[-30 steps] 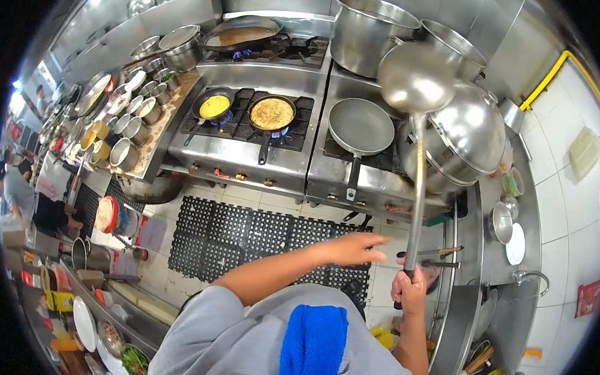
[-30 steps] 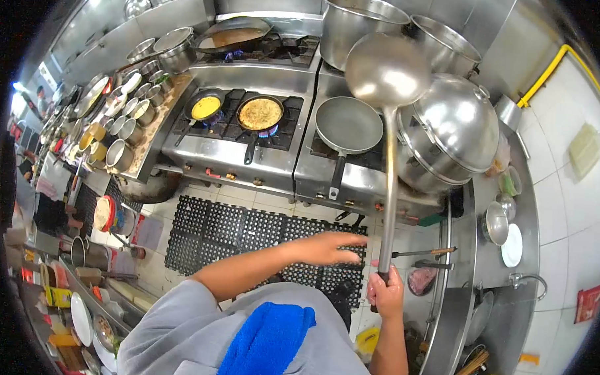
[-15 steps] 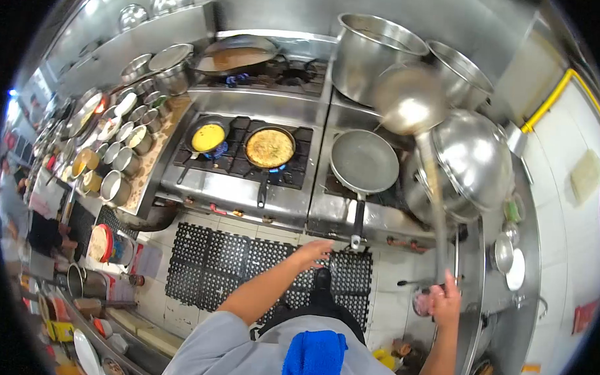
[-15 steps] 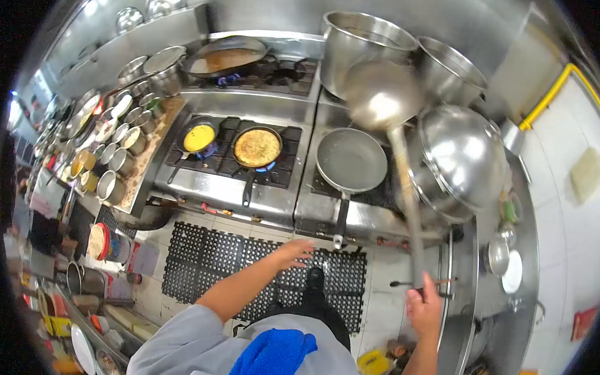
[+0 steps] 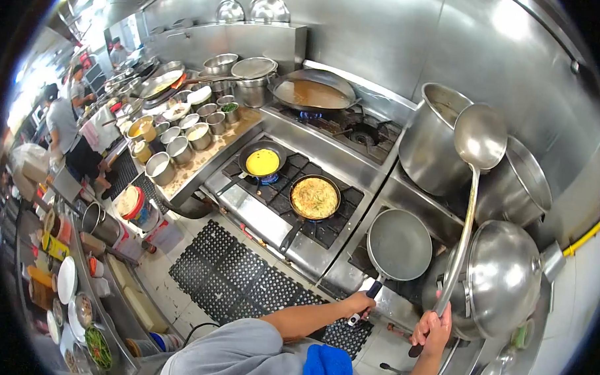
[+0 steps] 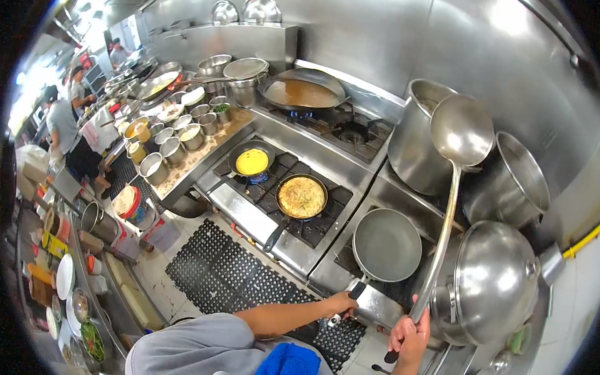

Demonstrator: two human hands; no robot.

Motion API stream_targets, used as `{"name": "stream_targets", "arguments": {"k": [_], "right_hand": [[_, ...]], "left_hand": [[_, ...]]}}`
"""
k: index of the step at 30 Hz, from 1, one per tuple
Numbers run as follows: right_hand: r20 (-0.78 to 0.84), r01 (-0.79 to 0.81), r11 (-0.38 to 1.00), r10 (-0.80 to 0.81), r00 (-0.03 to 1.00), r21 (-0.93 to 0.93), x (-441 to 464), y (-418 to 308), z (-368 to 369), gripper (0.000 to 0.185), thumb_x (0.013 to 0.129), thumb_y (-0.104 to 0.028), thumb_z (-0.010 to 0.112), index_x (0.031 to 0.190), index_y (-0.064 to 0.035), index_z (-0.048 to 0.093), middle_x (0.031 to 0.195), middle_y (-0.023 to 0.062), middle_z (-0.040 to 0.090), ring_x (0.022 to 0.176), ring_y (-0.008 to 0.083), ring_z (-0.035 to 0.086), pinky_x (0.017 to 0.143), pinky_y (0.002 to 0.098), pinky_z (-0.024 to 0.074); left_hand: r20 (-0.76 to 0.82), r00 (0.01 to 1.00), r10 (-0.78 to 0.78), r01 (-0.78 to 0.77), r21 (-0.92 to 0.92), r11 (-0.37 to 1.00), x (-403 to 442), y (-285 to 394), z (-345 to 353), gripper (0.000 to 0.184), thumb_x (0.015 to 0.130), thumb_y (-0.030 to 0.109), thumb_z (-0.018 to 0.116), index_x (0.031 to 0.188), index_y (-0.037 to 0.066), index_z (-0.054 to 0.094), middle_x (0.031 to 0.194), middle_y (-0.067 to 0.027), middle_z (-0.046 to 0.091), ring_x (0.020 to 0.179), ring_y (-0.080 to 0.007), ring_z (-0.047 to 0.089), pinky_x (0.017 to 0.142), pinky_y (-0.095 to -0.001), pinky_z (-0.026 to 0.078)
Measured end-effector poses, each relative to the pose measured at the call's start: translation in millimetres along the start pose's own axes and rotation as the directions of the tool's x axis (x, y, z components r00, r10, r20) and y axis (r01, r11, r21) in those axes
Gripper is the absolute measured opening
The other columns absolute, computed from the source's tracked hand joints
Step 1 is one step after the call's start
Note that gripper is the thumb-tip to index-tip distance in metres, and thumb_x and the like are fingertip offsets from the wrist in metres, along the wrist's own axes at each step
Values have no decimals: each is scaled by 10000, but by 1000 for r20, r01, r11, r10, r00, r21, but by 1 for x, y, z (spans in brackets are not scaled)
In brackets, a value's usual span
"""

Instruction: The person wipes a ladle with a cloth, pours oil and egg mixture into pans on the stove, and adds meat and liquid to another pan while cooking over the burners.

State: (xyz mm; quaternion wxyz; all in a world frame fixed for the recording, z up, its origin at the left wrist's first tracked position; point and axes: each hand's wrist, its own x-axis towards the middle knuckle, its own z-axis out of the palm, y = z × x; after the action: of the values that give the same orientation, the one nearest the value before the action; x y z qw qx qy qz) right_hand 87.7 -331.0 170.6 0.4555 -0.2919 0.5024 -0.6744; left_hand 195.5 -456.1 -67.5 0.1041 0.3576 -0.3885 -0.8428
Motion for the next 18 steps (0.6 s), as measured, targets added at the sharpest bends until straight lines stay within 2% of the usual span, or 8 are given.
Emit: {"name": "stream_targets", "arguments": {"k": [3, 4, 6, 10, 12, 13, 16, 18], "right_hand": [[-5, 13, 974, -14, 1000, -228, 40, -10, 10, 495, 840, -77, 434, 1319, -56, 310, 501, 6, 359, 295, 81, 322, 260, 239, 302], [6, 14, 973, -13, 1000, -231, 57, -16, 21, 495, 840, -77, 434, 1319, -56, 310, 501, 6, 359, 295, 81, 322, 260, 239, 302], [6, 37, 935, -37, 999, -353, 93, -30, 54, 473, 848, -66, 424, 1311, -74, 329, 522, -4, 367, 308, 75, 338, 261, 244, 322], [213, 33, 912, 61, 975, -409, 210, -42, 130, 425, 860, -101, 457, 1275, -75, 367, 548, -21, 387, 334, 70, 359, 275, 249, 340], [172, 13, 860, 87, 981, -510, 264, -33, 183, 348, 848, -120, 487, 1187, -61, 434, 563, -9, 414, 354, 78, 376, 305, 259, 354], [208, 44, 836, 85, 974, -546, 293, -22, 204, 309, 840, -121, 499, 1138, -53, 456, 567, -2, 417, 356, 86, 382, 302, 266, 355], [128, -16, 752, 133, 983, -659, 358, 6, 261, 129, 804, -113, 523, 857, -47, 424, 578, 8, 428, 392, 104, 412, 319, 278, 373], [93, -67, 686, 193, 977, -724, 389, 23, 287, 126, 801, -98, 503, 881, -28, 435, 602, 29, 455, 434, 119, 449, 360, 306, 409]], "left_hand": [[90, 995, 34, -40, 68, 997, -26, 26, -10, 142, 720, 133, 540, 644, 39, 464, 507, -46, 466, 381, -136, 467, 356, -287, 405], [84, 996, 42, -47, 63, 997, -37, 36, -15, 142, 720, 133, 540, 644, 39, 464, 507, -46, 466, 381, -136, 467, 356, -287, 405], [143, 989, -47, 32, 111, 993, -60, 58, -24, 139, 755, 140, 550, 685, 48, 473, 511, -39, 462, 377, -127, 454, 354, -272, 389], [196, 980, -20, -29, 246, 969, -92, 104, -50, 129, 752, 128, 542, 710, 37, 460, 522, -30, 465, 375, -114, 446, 347, -262, 369], [233, 972, -37, -25, 259, 966, -96, 114, -68, 126, 752, 123, 541, 741, 28, 458, 533, -31, 474, 375, -111, 444, 352, -261, 368], [262, 965, -14, -63, 284, 957, -104, 119, -74, 125, 750, 120, 540, 752, 24, 459, 534, -30, 476, 376, -111, 445, 355, -261, 369], [332, 943, -18, -109, 359, 927, -119, 131, -99, 134, 747, 115, 540, 783, 9, 466, 535, -31, 477, 379, -110, 457, 362, -265, 376], [322, 947, -15, -109, 364, 925, -137, 145, -113, 110, 703, 108, 524, 690, 19, 461, 520, -42, 481, 385, -124, 467, 355, -271, 362]]}}
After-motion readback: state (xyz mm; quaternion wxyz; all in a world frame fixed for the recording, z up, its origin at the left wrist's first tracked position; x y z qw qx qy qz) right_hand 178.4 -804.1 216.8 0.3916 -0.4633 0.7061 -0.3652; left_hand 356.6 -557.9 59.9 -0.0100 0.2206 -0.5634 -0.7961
